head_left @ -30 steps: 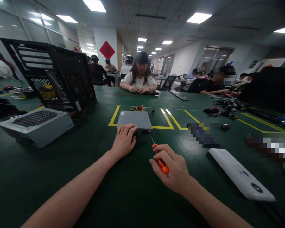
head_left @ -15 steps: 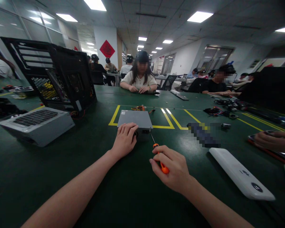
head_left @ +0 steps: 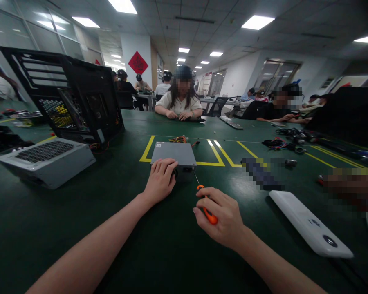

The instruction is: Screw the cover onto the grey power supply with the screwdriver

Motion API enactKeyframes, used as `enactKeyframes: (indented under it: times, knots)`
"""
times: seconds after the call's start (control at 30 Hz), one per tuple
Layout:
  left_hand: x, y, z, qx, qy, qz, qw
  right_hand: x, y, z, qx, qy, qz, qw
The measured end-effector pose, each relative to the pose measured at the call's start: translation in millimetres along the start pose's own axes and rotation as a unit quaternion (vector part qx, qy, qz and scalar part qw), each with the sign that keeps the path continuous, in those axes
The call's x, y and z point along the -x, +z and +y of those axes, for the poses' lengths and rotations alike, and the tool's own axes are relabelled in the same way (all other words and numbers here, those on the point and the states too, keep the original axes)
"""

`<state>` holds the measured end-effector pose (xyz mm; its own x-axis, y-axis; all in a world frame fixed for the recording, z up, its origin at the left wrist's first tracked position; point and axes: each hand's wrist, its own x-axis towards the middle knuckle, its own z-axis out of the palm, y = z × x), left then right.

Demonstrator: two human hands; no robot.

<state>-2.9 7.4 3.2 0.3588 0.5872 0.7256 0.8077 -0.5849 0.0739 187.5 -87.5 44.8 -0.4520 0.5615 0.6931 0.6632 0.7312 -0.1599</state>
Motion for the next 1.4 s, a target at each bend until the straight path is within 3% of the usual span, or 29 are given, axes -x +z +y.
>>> enactKeyframes:
  times: [0.13, 0.37, 0.53, 0.73, 0.93, 1.1, 1.4]
  knots:
    - [0.1, 0.2, -0.6, -0.005, 0.002, 0.0, 1.0, 0.9, 0.5, -0.6, -0.017, 0.035, -0.002, 0.999]
    - [0.9, 1.5, -1.0, 0.0, -0.002, -0.002, 1.0, 0.9, 1.0, 0.6, 0.011, -0.005, 0.009, 1.0]
    - [0.9, 2.3, -1.0, -0.004, 0.0, 0.003, 1.0, 1.7, 2.0, 1.2, -0.017, 0.038, 0.035, 0.999]
    - [0.7, 1.7, -0.8, -0.005, 0.0, -0.002, 1.0, 0.6, -0.3, 2.6, 0.012, -0.02, 0.039, 0.999]
    - [0.5, 1.0, -0.9, -0.007, 0.001, -0.002, 1.0, 0.6, 0.8, 5.2, -0.018, 0.037, 0.064, 0.997]
    - [0.2, 0.1, -0.3, -0.004, 0.0, 0.001, 1.0, 1.3, -1.7, 3.9, 0.007, -0.014, 0.035, 0.999]
    - [0.3, 0.7, -0.2, -0.009, -0.001, -0.001, 1.0, -0.1, -2.3, 2.7, -0.01, 0.09, 0.035, 0.995]
